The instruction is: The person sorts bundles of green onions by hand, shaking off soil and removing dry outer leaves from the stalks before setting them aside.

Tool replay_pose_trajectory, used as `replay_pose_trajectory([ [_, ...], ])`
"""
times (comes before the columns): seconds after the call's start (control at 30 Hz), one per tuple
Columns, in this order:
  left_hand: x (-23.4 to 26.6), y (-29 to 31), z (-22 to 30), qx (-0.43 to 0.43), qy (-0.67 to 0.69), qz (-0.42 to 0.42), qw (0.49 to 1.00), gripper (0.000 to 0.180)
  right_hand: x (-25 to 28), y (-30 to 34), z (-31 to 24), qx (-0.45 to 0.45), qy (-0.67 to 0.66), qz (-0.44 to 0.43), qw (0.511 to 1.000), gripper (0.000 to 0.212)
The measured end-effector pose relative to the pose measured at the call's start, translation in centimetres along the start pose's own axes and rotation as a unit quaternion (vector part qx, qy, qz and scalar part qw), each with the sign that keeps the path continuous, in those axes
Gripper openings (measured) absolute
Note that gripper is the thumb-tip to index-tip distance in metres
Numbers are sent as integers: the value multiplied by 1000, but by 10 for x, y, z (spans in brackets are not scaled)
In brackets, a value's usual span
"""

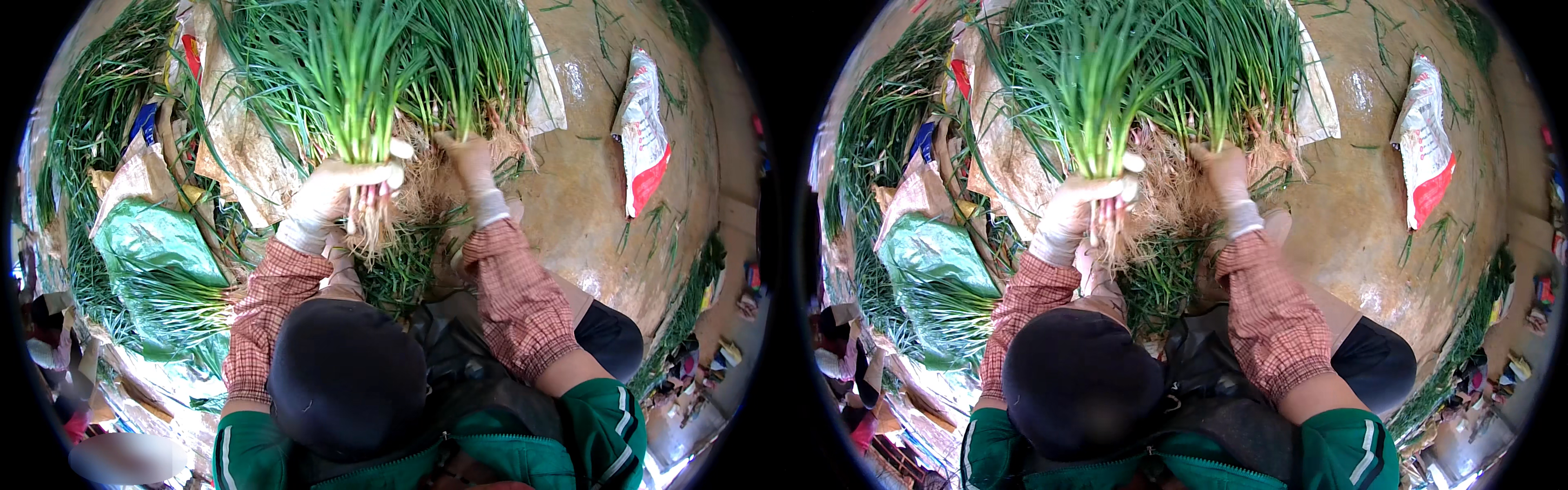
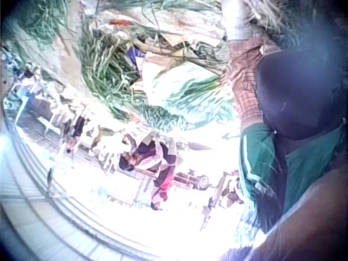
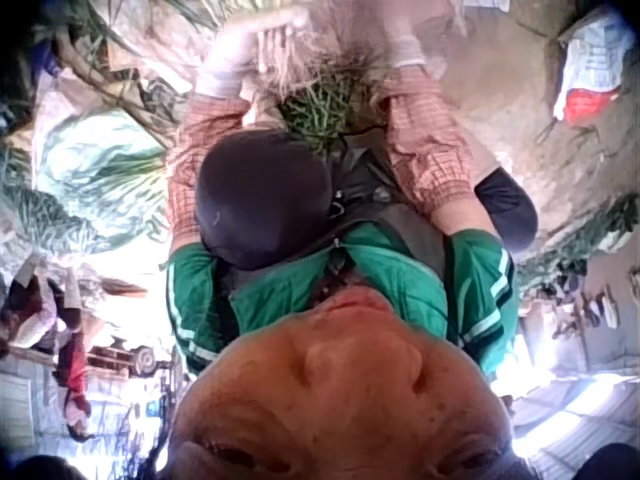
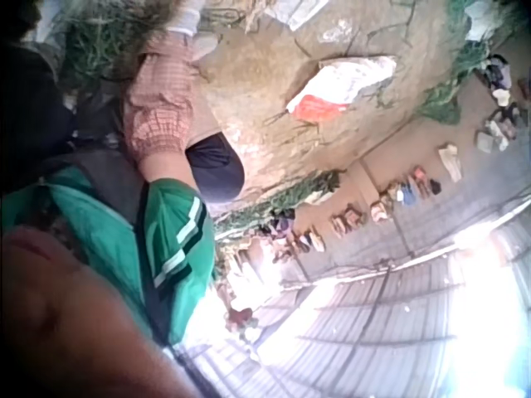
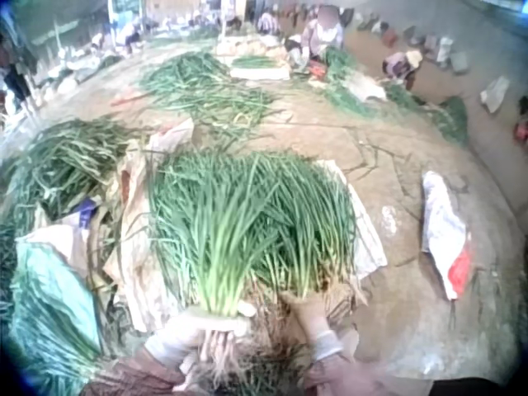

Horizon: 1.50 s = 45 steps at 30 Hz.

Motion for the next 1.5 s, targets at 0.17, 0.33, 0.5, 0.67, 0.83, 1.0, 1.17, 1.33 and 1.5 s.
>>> replay_pose_trajectory([
  [0.17, 13, 10, 5, -52, 24, 27, 998, 32, 3, -10, 6, 95, -130, -5, 987, 27],
  [0.33, 18, 4, -26, 37, 130, 59, 989, 43, -28, -10, -5, 22, 35, -6, 999, 25],
  [0.5, 7, 3, -11, 24, 102, 37, 994, 47, 8, -5, -6, 71, -60, 44, 995, 18],
  [0.67, 4, -10, -22, 21, 97, 48, 994, 48, 11, 50, -28, 3, -232, -225, 946, 24],
  [0.83, 13, -31, -52, 168, 88, -11, 982, 41, -33, 31, 9, 457, 223, -146, 849, 30],
  [1.0, 18, -17, -43, 153, 161, 49, 974, 38, 35, 76, -22, 147, 135, -199, 960, 36],
  [1.17, 0, -33, -47, 119, 164, 24, 979, 34, 65, -75, 64, 222, 262, 184, 921, 28],
  [1.33, 16, -14, -34, 116, 137, 31, 983, 35, 60, -39, 41, 165, -132, 57, 976, 18],
  [1.5, 9, -17, -40, 99, 194, 33, 975, 34, 56, -18, 26, 150, -40, 107, 982, 18],
])
Point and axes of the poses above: each hand's wrist, its own y-axis away from the middle knuckle, its own x-axis out of the back of the hand, z = x × y, the point moved 1 cm from there along -y, towards the middle knuckle, and after that the axes turned 14 degrees about -x, right-handed, at the moved point
